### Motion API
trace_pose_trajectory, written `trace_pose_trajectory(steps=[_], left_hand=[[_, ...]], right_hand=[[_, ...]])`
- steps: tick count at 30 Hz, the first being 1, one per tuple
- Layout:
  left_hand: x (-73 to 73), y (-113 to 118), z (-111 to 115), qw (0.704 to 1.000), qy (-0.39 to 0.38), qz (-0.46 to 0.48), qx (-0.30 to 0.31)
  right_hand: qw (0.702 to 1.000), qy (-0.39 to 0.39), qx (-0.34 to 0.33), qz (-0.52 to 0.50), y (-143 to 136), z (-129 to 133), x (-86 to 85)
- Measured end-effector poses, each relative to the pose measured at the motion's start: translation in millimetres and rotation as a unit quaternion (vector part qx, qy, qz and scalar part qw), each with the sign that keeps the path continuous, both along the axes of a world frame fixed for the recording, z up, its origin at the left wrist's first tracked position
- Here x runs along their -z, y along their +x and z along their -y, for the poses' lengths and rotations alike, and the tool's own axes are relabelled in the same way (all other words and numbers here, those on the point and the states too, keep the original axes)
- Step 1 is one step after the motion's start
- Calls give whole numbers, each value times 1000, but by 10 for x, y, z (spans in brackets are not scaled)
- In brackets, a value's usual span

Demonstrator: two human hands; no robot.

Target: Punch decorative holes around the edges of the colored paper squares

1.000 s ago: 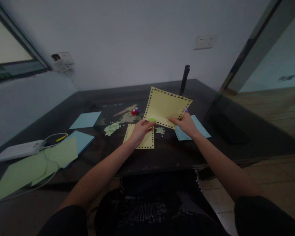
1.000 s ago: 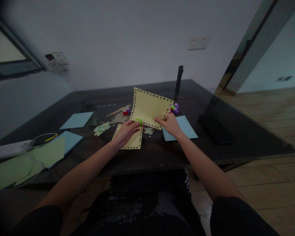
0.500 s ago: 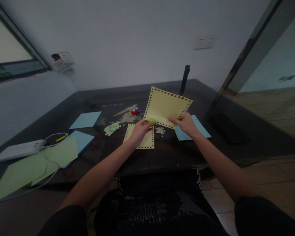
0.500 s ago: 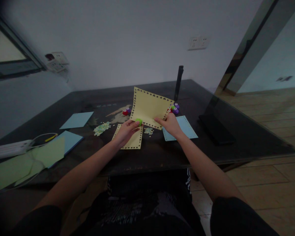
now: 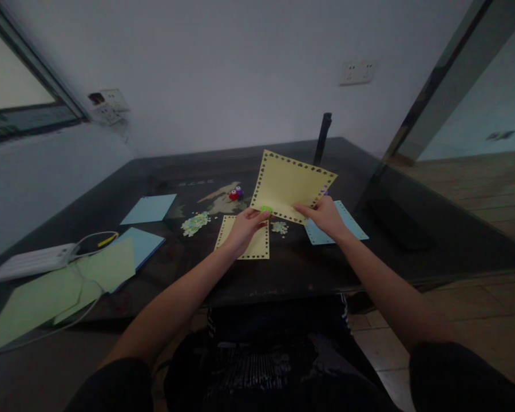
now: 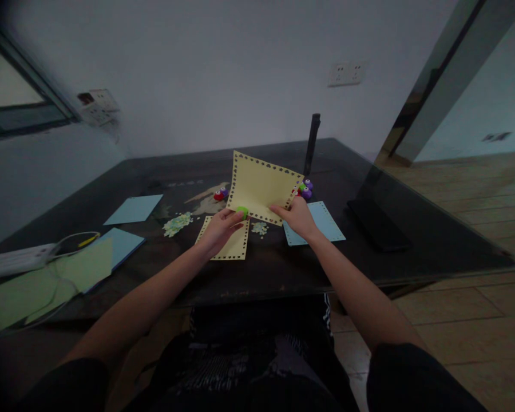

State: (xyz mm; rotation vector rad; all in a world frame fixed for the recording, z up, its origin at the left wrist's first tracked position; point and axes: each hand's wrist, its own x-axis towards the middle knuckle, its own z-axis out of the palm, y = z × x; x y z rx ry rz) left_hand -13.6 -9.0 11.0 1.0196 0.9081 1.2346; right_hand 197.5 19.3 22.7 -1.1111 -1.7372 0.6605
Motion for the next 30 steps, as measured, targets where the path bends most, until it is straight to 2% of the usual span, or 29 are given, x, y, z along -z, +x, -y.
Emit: trace_pose_trajectory(steps=[30], left_hand=[[3, 1, -9, 1000, 4, 5, 1]], right_hand=[[1000, 4, -11, -5, 1, -1, 8]])
